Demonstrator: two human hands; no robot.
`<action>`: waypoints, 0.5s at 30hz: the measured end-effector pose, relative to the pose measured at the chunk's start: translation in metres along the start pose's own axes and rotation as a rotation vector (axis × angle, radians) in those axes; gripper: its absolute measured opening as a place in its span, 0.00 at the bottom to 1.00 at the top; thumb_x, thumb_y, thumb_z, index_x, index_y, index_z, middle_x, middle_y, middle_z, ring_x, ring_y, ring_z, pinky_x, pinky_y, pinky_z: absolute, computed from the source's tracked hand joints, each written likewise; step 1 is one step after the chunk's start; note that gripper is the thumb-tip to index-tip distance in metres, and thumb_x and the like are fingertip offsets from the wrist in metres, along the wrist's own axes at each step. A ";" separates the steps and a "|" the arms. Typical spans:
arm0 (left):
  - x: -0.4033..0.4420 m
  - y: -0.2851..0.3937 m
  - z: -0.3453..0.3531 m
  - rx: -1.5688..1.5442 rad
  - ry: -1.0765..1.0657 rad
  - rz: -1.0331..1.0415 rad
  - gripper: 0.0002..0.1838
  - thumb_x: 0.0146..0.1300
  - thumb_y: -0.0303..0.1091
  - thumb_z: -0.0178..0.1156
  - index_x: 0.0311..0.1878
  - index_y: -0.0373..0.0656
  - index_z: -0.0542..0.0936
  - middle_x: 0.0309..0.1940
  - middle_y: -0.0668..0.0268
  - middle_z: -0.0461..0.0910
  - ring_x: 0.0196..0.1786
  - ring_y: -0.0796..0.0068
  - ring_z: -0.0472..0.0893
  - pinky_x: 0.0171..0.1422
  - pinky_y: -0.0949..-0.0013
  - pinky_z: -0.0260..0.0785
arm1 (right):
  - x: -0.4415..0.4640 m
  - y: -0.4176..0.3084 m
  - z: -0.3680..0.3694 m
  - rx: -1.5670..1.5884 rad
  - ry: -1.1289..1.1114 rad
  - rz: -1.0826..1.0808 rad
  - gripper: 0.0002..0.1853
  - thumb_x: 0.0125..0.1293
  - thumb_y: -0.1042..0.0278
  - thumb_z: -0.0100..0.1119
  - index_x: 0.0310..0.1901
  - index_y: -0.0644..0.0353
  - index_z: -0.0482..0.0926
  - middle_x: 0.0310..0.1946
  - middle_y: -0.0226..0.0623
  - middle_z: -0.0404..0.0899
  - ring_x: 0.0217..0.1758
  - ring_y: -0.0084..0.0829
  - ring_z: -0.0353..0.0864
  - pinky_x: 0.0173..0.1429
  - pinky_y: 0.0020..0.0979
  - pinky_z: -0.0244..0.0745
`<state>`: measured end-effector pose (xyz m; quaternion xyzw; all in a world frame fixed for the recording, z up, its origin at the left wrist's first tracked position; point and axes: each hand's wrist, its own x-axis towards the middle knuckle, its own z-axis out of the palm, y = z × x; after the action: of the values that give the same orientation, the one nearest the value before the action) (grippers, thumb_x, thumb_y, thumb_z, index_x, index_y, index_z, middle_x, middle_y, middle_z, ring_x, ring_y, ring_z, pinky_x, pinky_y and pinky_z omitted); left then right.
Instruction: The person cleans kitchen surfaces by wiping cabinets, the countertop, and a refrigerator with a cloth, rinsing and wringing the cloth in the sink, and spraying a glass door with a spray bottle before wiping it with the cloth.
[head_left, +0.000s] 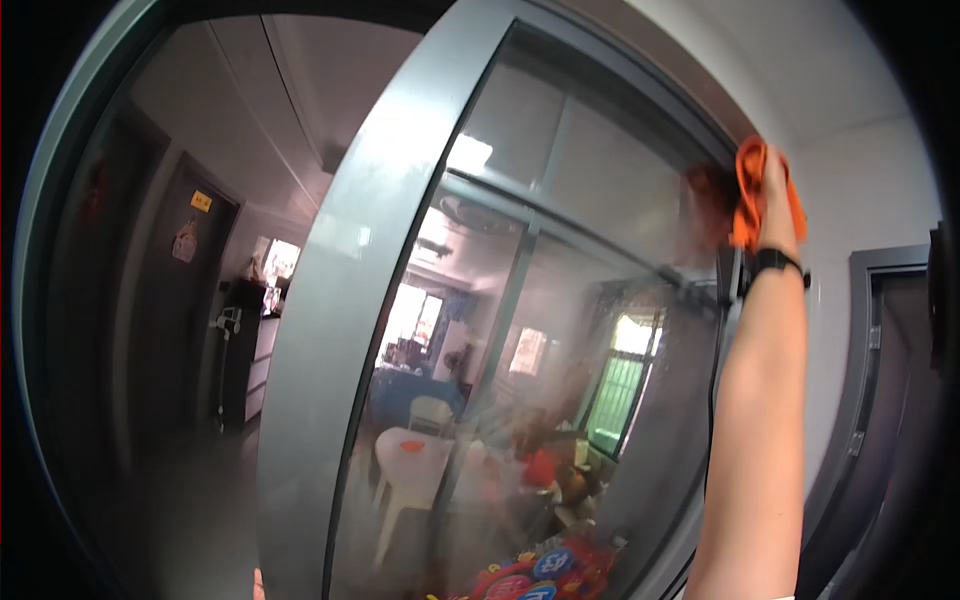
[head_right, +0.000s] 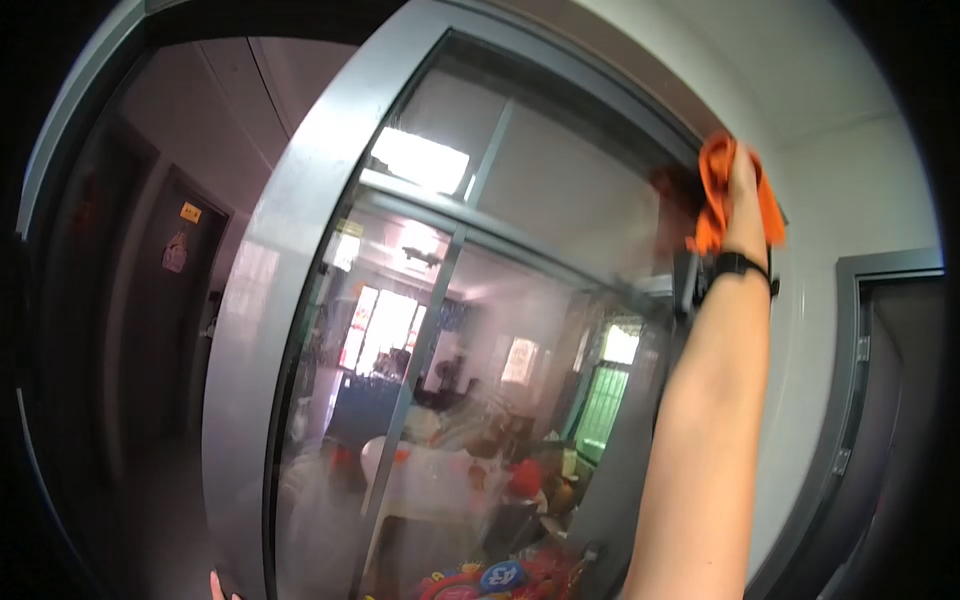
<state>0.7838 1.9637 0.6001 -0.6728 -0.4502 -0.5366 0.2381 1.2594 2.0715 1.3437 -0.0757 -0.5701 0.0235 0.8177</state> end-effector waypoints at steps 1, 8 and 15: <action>-0.001 0.002 0.001 0.001 -0.003 -0.015 0.51 0.44 0.35 0.71 0.69 0.41 0.50 0.66 0.26 0.40 0.63 0.23 0.56 0.60 0.43 0.63 | 0.007 -0.009 0.034 0.015 -0.019 -0.005 0.21 0.61 0.41 0.54 0.49 0.43 0.75 0.47 0.29 0.75 0.48 0.32 0.73 0.45 0.43 0.71; 0.005 0.004 0.003 0.008 0.018 0.009 0.47 0.43 0.36 0.72 0.63 0.33 0.55 0.64 0.23 0.42 0.62 0.21 0.56 0.60 0.42 0.63 | -0.045 -0.027 0.251 -0.945 -0.298 -0.606 0.30 0.70 0.48 0.29 0.53 0.66 0.75 0.50 0.53 0.76 0.56 0.46 0.73 0.63 0.37 0.62; 0.002 0.004 0.000 -0.066 -0.009 -0.023 0.42 0.46 0.36 0.71 0.62 0.34 0.59 0.65 0.25 0.42 0.65 0.23 0.54 0.63 0.41 0.60 | -0.204 -0.044 0.279 -0.747 -0.759 -1.022 0.32 0.69 0.43 0.35 0.66 0.59 0.61 0.69 0.45 0.54 0.72 0.42 0.52 0.72 0.37 0.49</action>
<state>0.7875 1.9623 0.6027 -0.6777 -0.4410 -0.5506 0.2075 0.9256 2.0299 1.2553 -0.0608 -0.7479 -0.5314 0.3931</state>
